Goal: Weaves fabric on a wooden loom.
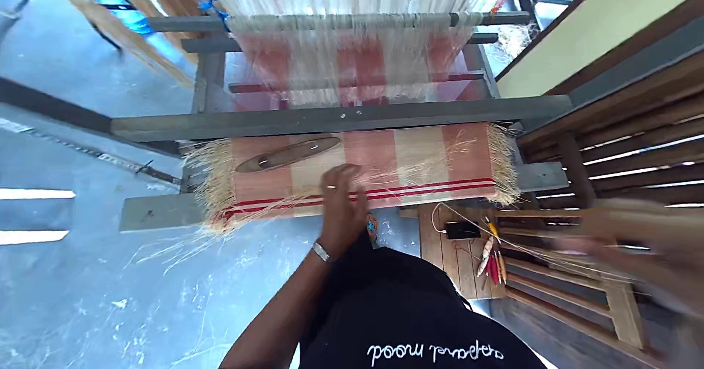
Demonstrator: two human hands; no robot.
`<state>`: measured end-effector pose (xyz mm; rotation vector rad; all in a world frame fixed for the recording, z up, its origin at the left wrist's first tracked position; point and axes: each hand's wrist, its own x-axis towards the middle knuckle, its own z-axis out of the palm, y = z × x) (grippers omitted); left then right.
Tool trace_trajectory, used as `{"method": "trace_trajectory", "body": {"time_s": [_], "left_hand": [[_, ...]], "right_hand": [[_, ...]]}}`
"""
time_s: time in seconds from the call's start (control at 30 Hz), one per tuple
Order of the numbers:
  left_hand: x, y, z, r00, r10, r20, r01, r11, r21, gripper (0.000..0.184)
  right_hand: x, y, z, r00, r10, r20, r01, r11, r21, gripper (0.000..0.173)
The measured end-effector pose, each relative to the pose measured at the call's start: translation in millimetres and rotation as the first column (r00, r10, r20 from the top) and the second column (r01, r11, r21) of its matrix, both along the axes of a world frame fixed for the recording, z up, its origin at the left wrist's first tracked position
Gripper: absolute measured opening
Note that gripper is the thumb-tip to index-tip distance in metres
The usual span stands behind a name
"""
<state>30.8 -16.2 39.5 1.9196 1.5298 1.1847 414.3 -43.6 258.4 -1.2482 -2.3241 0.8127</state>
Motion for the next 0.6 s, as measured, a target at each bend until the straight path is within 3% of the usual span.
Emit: {"method": "trace_trajectory", "body": {"time_s": [0.03,0.1,0.17,0.23,0.33,0.43,0.5,0.6], "left_hand": [[15.7,-8.1,17.3,0.970,-0.136,0.202,0.140,0.990,-0.005,0.038],[38.3,-20.8,43.0,0.712,-0.320,0.625,0.422,0.907,-0.016,0.043],[40.4,-28.8,52.1,0.479,-0.182,0.859,0.498,0.862,-0.095,0.039],[25.0,-31.0,51.7,0.443,0.003,0.896,0.420,0.883,-0.211,0.031],[-13.1,-28.5,41.9,0.582,0.127,0.803,0.184,0.942,-0.282,0.020],[-58.8,-21.6,33.6,0.831,0.248,0.497,-0.133,0.958,-0.256,0.014],[-101.2,-9.1,29.5,0.920,0.361,0.154,-0.318,0.915,-0.246,0.022],[-163.5,23.8,19.2,0.893,0.411,-0.183,-0.450,0.818,-0.359,0.031]], "right_hand": [[-40.6,12.5,-39.5,0.995,0.083,-0.047,-0.081,0.996,0.044,0.028],[-109.7,33.5,-96.8,0.973,0.124,-0.194,-0.113,0.991,0.067,0.029],[-163.3,53.5,-130.9,0.926,0.077,-0.369,-0.048,0.995,0.087,0.025],[-202.9,68.0,-151.7,0.854,0.034,-0.520,-0.019,0.999,0.034,0.019],[-245.6,78.3,-169.0,0.783,0.018,-0.622,-0.076,0.995,-0.067,0.017],[-281.1,90.5,-180.3,0.785,0.043,-0.618,-0.136,0.985,-0.104,0.017],[-302.9,111.0,-194.8,0.867,0.114,-0.485,-0.160,0.986,-0.054,0.025],[-333.4,152.1,-232.5,0.966,0.218,-0.139,-0.205,0.973,0.103,0.043]]}}
